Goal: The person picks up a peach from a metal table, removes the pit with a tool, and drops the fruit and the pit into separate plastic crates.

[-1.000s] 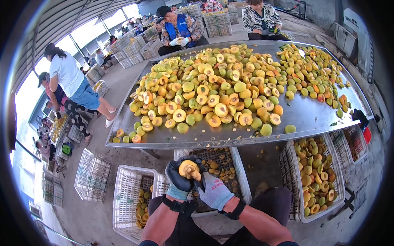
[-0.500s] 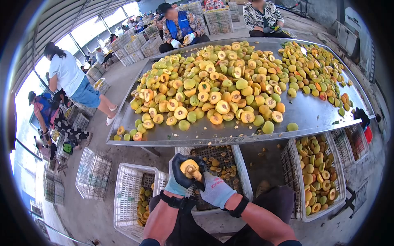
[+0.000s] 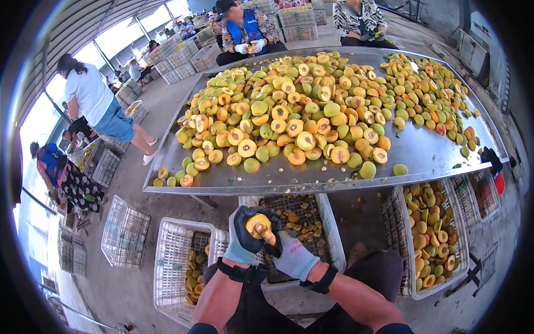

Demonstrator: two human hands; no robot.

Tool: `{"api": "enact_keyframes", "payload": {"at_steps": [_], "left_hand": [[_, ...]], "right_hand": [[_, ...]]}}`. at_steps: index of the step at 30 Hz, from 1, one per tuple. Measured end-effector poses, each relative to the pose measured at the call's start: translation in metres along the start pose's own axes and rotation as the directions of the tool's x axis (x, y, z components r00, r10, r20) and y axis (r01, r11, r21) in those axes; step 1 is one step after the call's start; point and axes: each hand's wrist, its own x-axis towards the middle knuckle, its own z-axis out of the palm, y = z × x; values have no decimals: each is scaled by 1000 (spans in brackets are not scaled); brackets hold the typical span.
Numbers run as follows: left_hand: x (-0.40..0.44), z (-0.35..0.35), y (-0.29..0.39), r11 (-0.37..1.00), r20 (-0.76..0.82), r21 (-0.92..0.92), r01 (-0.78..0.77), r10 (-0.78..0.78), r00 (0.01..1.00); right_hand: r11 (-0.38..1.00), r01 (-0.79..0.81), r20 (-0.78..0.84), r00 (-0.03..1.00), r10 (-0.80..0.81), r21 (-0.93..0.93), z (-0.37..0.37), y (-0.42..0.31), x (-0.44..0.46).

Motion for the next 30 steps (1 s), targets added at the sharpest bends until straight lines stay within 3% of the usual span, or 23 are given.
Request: {"api": "enact_keyframes", "payload": {"at_steps": [1, 3, 4, 6, 7, 9, 10, 12, 13, 14, 16, 18, 20, 21, 22, 24, 26, 28, 30], "left_hand": [[1, 1, 6, 1000, 0, 2, 0, 0, 1000], [3, 5, 19, 840, -22, -487, 238, -284, 958], [2, 7, 20, 840, -19, -487, 238, -283, 959], [-1, 11, 21, 925, -60, -371, 81, -111, 992], [1, 12, 20, 925, -59, -370, 82, -112, 992], [6, 15, 20, 989, -137, 54, -140, 146, 980], [9, 16, 23, 989, -135, 55, -140, 147, 980], [12, 17, 34, 884, -112, -466, 36, -100, 989], [13, 16, 36, 886, -108, -461, 35, -96, 989], [13, 16, 36, 836, -60, -544, 68, -120, 991], [13, 15, 37, 778, -4, -618, 112, -145, 989], [15, 16, 38, 865, -4, -498, 61, -72, 997], [13, 21, 34, 864, -79, -493, 99, -158, 984], [13, 25, 30, 861, -158, -490, 133, -238, 958], [11, 28, 19, 862, -156, -490, 131, -235, 959], [8, 30, -7, 983, -313, -180, -48, -11, 950], [10, 34, 28, 990, -304, -140, 8, -51, 951], [11, 31, 37, 992, -199, 123, -39, 64, 978], [11, 25, 30, 990, -170, 134, -50, 73, 983]], "right_hand": [[999, 14, 21, 1000, -15, 31, -1, 1, 1], [997, 29, 38, 999, -32, 65, 0, 4, 2], [997, 34, 38, 999, -36, 65, 0, 6, 3], [997, 37, 37, 999, -40, 66, 0, 5, 3], [988, 53, 14, 998, -56, 146, 0, -1, 3], [971, 68, -12, 998, -66, 228, -1, -5, 3], [950, 14, 35, 999, -27, 312, -2, -6, 5], [917, -39, 80, 997, 7, 397, -8, -11, 5], [698, -326, 297, 940, 168, 637, -16, -18, 2], [360, -582, 536, 813, 229, 729, -23, -25, 0], [283, -628, 596, 778, 198, 725, -35, -37, -2], [212, -671, 651, 741, 163, 711, -33, -32, -1], [513, -503, 461, 860, 218, 695, -19, -13, 2], [838, -270, 235, 956, 175, 475, -14, -15, 3], [838, -267, 232, 957, 173, 475, -9, -11, 2], [935, -106, 75, 993, 86, 337, 2, -1, 0], [957, -76, 53, 997, 64, 280, 2, -3, -2], [962, -123, 22, 992, 122, 244, 0, -11, -4], [975, -61, -22, 998, 67, 212, 11, 10, -2]]}}
